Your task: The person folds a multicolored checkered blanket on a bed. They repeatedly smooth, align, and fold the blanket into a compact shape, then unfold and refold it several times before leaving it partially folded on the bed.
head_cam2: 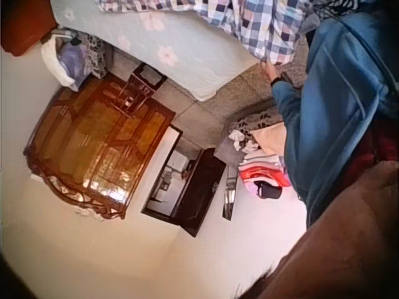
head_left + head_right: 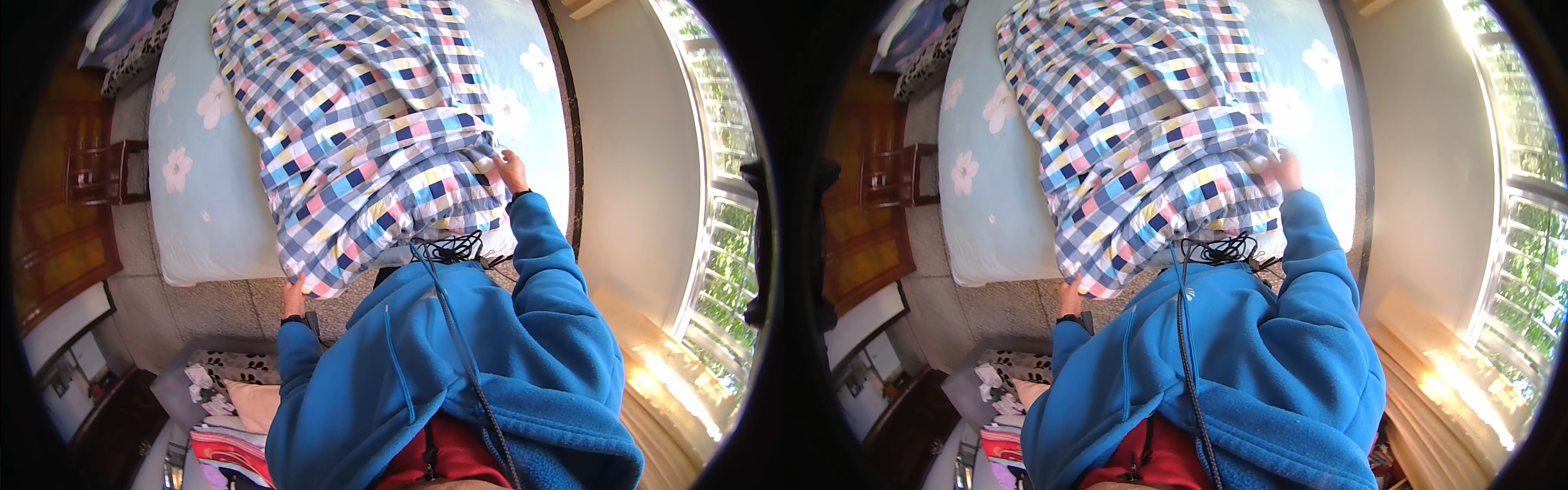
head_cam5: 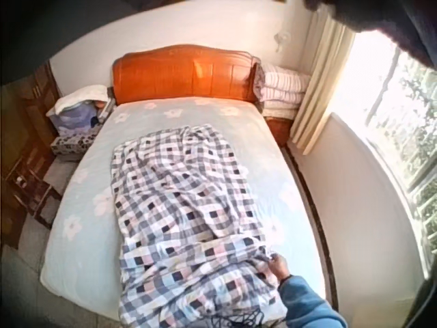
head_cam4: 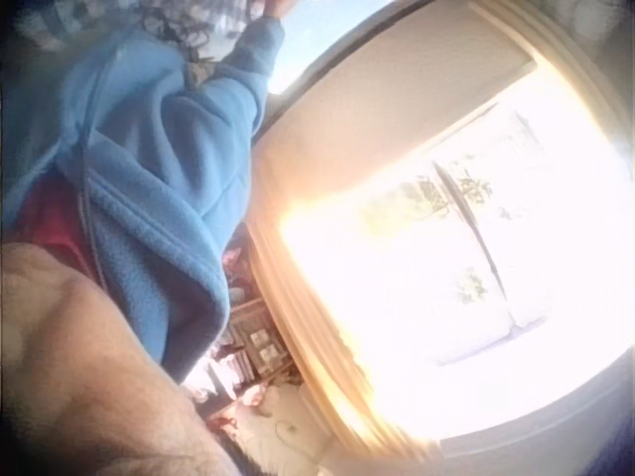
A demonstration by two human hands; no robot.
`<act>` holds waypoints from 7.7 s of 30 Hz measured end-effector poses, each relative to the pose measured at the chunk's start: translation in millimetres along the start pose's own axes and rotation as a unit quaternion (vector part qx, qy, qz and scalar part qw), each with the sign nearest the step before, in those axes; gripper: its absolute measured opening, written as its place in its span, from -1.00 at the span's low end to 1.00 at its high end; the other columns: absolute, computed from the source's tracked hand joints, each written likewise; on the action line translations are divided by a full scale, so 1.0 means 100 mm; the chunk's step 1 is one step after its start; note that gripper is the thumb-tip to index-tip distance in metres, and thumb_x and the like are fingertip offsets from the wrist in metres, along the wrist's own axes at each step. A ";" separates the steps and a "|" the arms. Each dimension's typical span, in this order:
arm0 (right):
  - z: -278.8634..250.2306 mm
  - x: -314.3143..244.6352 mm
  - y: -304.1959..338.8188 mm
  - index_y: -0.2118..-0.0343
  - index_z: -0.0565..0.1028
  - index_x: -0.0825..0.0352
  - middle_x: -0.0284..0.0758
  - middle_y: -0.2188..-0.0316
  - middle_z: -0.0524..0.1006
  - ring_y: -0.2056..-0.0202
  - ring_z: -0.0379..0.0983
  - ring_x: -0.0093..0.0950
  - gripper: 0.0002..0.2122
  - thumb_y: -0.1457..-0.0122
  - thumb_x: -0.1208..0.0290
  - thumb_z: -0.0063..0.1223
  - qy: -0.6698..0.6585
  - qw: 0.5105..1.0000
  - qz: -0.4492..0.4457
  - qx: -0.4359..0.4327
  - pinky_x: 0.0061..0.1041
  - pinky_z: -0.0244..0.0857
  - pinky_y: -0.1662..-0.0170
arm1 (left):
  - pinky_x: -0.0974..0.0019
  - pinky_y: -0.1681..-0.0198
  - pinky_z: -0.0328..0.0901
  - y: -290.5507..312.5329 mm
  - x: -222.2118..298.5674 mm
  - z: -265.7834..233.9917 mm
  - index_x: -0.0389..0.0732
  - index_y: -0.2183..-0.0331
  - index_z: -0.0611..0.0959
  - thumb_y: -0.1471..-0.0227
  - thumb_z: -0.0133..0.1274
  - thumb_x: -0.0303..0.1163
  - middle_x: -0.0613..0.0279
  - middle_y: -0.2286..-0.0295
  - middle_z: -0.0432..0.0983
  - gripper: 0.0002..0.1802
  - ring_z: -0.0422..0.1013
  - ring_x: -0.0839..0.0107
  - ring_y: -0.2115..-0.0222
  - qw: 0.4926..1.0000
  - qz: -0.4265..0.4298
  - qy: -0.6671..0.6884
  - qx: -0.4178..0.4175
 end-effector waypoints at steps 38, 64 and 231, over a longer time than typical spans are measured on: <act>-0.72 -0.56 1.18 0.52 0.35 0.28 -0.14 0.58 0.46 0.47 0.43 -0.09 -0.80 -0.05 0.36 0.15 -0.183 0.946 -0.259 -0.072 -0.21 0.27 0.45 | 0.02 0.15 0.36 0.27 3.41 5.86 -0.05 0.29 0.71 0.05 -0.02 -0.32 -0.03 0.32 0.58 -0.72 0.49 -0.02 0.24 0.445 0.545 -0.690 -0.168; -0.65 -1.26 1.58 0.59 0.51 0.36 -0.23 0.43 0.43 0.31 0.43 -0.21 -0.83 0.10 0.36 0.20 -0.093 0.830 -0.496 -0.237 -0.28 0.34 0.26 | 0.16 0.03 0.37 0.81 1.69 4.82 -0.30 0.07 0.53 0.03 0.19 -0.42 0.10 0.14 0.53 -0.56 0.48 0.21 0.16 0.931 -0.102 -0.040 -0.347; 1.42 -3.57 1.97 0.38 0.56 0.30 -0.17 0.49 0.57 0.45 0.52 -0.24 -0.89 0.00 0.56 0.06 -0.054 0.781 -0.487 -0.388 -0.39 0.38 0.36 | 0.35 0.12 0.32 1.97 1.15 1.23 -0.32 0.24 0.64 0.02 0.10 -0.48 0.16 0.21 0.55 -0.76 0.46 0.37 0.21 0.898 0.344 -0.109 -0.250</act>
Point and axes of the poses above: each hand's wrist, its own y-axis away from the middle knuckle, its own z-axis out of the palm, x = y × z, the point moved 7 cm from there along -y, towards the middle knuckle
